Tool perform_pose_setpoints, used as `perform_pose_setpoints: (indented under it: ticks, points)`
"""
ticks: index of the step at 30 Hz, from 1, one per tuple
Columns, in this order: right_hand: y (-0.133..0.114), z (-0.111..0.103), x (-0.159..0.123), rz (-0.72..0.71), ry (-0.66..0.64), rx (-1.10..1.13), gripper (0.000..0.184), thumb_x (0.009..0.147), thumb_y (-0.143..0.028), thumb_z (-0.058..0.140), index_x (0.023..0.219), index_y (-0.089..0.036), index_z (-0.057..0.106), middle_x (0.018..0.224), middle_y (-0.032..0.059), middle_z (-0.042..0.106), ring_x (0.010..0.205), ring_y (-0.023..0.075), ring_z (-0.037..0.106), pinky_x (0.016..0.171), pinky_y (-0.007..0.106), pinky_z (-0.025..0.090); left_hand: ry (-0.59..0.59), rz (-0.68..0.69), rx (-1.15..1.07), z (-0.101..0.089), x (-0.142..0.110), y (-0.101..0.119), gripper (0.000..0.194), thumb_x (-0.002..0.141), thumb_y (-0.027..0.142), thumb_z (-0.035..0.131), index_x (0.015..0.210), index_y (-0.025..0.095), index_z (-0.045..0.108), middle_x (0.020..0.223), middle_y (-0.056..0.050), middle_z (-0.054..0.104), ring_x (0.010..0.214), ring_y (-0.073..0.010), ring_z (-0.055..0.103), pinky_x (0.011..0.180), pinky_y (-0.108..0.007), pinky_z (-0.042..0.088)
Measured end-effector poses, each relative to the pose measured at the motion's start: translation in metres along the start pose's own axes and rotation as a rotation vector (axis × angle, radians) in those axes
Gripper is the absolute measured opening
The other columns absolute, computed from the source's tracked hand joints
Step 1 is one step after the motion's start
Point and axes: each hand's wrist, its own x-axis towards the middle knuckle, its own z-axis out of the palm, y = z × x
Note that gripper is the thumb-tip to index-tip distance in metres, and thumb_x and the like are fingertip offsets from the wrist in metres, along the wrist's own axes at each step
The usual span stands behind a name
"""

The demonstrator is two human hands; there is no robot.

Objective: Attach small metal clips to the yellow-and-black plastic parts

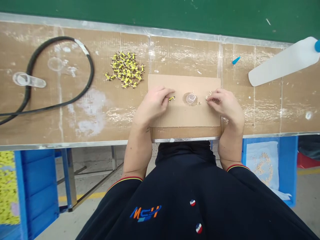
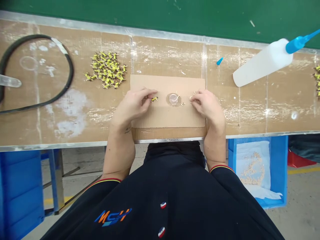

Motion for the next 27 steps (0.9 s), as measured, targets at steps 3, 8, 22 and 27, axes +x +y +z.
perform_pose_setpoints:
  ticks: [3, 8, 22, 27]
  points:
    - [0.001, -0.001, -0.001, 0.012, 0.002, 0.016, 0.014, 0.085, -0.017, 0.063, 0.08, -0.022, 0.075, 0.083, 0.0063, 0.071, 0.075, 0.0218, 0.063, 0.075, 0.037, 0.05, -0.013, 0.03, 0.006, 0.001, 0.0, -0.002, 0.039, 0.092, 0.013, 0.045, 0.115, 0.019, 0.076, 0.108, -0.011, 0.072, 0.107, -0.027, 0.067, 0.102, -0.045, 0.055]
    - [0.004, 0.0, -0.001, -0.004, 0.054, 0.045, 0.008, 0.081, -0.019, 0.069, 0.082, -0.023, 0.076, 0.087, 0.0059, 0.07, 0.075, 0.0216, 0.062, 0.073, 0.038, 0.048, 0.001, 0.051, -0.013, 0.001, -0.001, -0.005, 0.029, 0.092, 0.025, 0.056, 0.11, 0.019, 0.078, 0.107, -0.011, 0.071, 0.102, -0.0275, 0.067, 0.098, -0.044, 0.055]
    - [0.003, -0.006, -0.003, -0.123, 0.252, 0.253, 0.015, 0.103, -0.031, 0.05, 0.09, -0.026, 0.056, 0.087, 0.0036, 0.062, 0.081, 0.0204, 0.06, 0.077, 0.039, 0.052, 0.165, 0.034, -0.049, 0.004, -0.002, -0.004, 0.034, 0.101, 0.017, 0.042, 0.123, 0.021, 0.066, 0.112, -0.011, 0.067, 0.105, -0.0241, 0.065, 0.096, -0.039, 0.053]
    - [-0.011, 0.002, -0.001, -0.107, 0.43, 0.47, 0.025, 0.102, -0.051, 0.058, 0.098, -0.027, 0.062, 0.087, 0.0015, 0.065, 0.076, 0.0174, 0.063, 0.07, 0.037, 0.056, 0.333, 0.034, -0.233, 0.003, 0.0, 0.012, 0.021, 0.101, 0.019, 0.047, 0.104, 0.023, 0.067, 0.103, -0.007, 0.066, 0.091, -0.0186, 0.063, 0.088, -0.036, 0.054]
